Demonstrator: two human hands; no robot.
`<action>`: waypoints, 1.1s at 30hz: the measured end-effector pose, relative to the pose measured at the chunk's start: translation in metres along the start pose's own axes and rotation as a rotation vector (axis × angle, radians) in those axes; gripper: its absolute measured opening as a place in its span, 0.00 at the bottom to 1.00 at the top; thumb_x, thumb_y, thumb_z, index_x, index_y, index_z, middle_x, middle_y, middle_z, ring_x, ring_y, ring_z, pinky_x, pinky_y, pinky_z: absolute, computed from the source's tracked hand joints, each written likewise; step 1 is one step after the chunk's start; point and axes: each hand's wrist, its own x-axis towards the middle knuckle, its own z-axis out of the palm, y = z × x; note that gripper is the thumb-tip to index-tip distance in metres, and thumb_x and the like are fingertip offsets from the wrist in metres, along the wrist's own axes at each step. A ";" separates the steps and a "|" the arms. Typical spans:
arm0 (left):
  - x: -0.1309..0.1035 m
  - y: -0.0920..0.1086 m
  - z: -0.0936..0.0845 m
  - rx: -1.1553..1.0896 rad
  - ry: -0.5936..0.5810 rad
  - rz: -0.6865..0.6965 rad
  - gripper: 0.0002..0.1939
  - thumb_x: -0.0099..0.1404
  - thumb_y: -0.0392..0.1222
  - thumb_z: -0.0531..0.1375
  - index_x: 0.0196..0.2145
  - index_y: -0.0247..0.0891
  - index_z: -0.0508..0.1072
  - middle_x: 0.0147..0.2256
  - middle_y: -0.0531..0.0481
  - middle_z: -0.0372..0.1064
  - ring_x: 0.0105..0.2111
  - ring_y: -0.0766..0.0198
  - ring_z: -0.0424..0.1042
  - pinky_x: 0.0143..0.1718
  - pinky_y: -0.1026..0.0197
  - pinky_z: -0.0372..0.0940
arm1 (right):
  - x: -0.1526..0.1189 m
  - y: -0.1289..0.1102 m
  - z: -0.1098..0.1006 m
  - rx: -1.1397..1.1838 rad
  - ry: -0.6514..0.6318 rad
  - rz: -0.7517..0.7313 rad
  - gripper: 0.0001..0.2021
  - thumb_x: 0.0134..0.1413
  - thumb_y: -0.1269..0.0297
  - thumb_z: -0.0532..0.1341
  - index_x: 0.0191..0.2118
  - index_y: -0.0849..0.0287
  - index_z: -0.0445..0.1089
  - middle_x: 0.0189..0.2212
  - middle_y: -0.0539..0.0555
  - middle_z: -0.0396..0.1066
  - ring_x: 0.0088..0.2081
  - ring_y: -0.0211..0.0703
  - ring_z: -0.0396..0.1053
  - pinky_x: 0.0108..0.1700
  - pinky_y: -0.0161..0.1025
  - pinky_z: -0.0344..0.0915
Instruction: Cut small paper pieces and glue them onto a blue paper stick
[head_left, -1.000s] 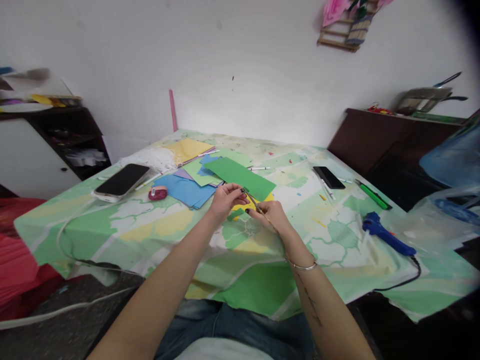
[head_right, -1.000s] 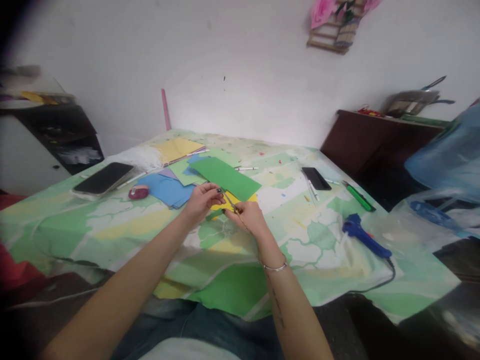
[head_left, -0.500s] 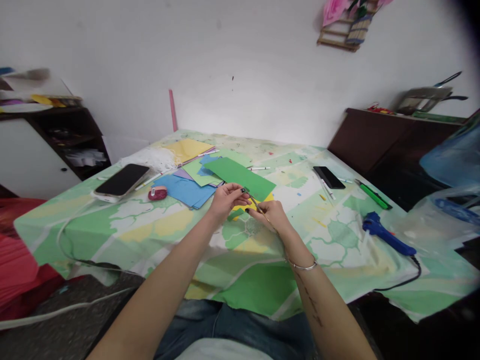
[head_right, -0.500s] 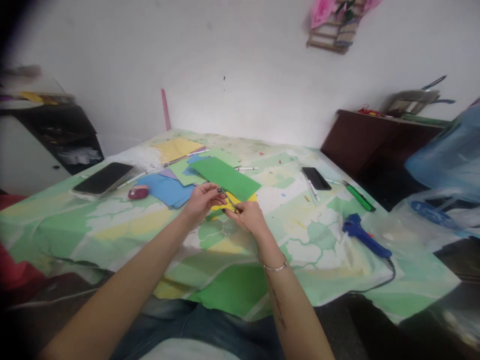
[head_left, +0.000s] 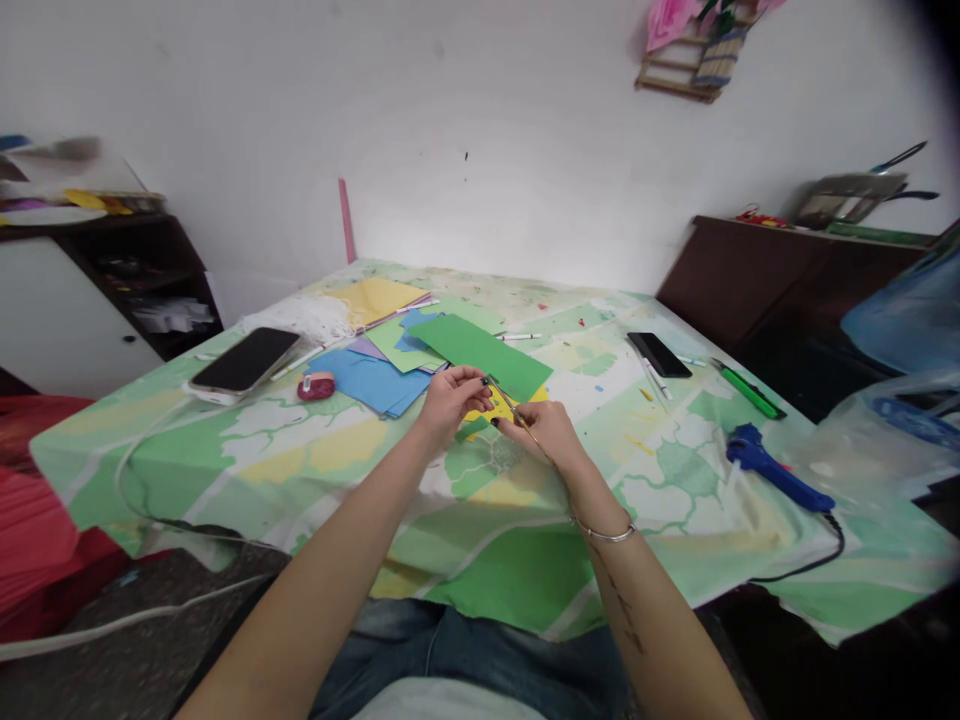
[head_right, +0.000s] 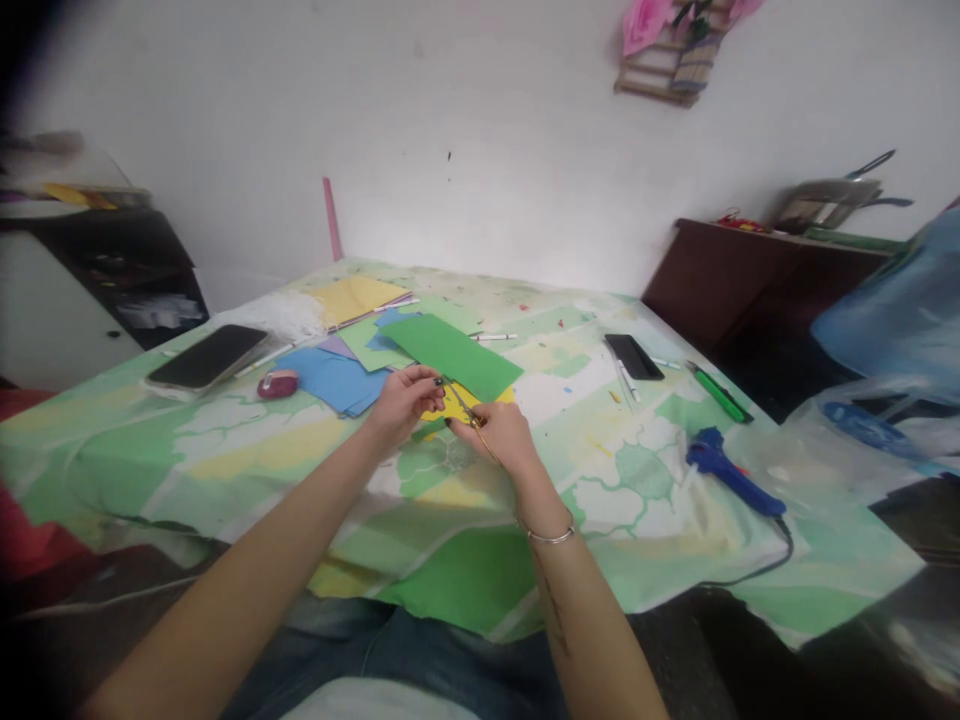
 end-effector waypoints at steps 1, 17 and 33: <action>0.000 0.000 0.000 0.003 -0.001 -0.002 0.10 0.47 0.34 0.62 0.29 0.30 0.67 0.18 0.52 0.69 0.16 0.70 0.69 0.16 0.71 0.60 | 0.000 0.000 0.000 -0.015 0.002 -0.001 0.22 0.45 0.47 0.56 0.14 0.60 0.55 0.12 0.46 0.51 0.18 0.31 0.48 0.21 0.31 0.43; -0.001 -0.001 0.000 0.080 -0.007 -0.022 0.08 0.47 0.33 0.61 0.28 0.30 0.68 0.18 0.51 0.69 0.15 0.68 0.69 0.15 0.71 0.60 | -0.001 0.005 0.005 -0.295 0.091 -0.006 0.20 0.49 0.47 0.54 0.20 0.57 0.68 0.17 0.51 0.69 0.22 0.37 0.63 0.24 0.33 0.44; 0.000 -0.001 -0.002 0.094 0.046 -0.081 0.08 0.51 0.35 0.61 0.30 0.31 0.67 0.25 0.44 0.75 0.21 0.64 0.74 0.22 0.67 0.68 | 0.000 0.006 0.004 -0.206 0.100 0.026 0.23 0.51 0.47 0.53 0.18 0.59 0.66 0.14 0.51 0.64 0.19 0.34 0.56 0.23 0.33 0.44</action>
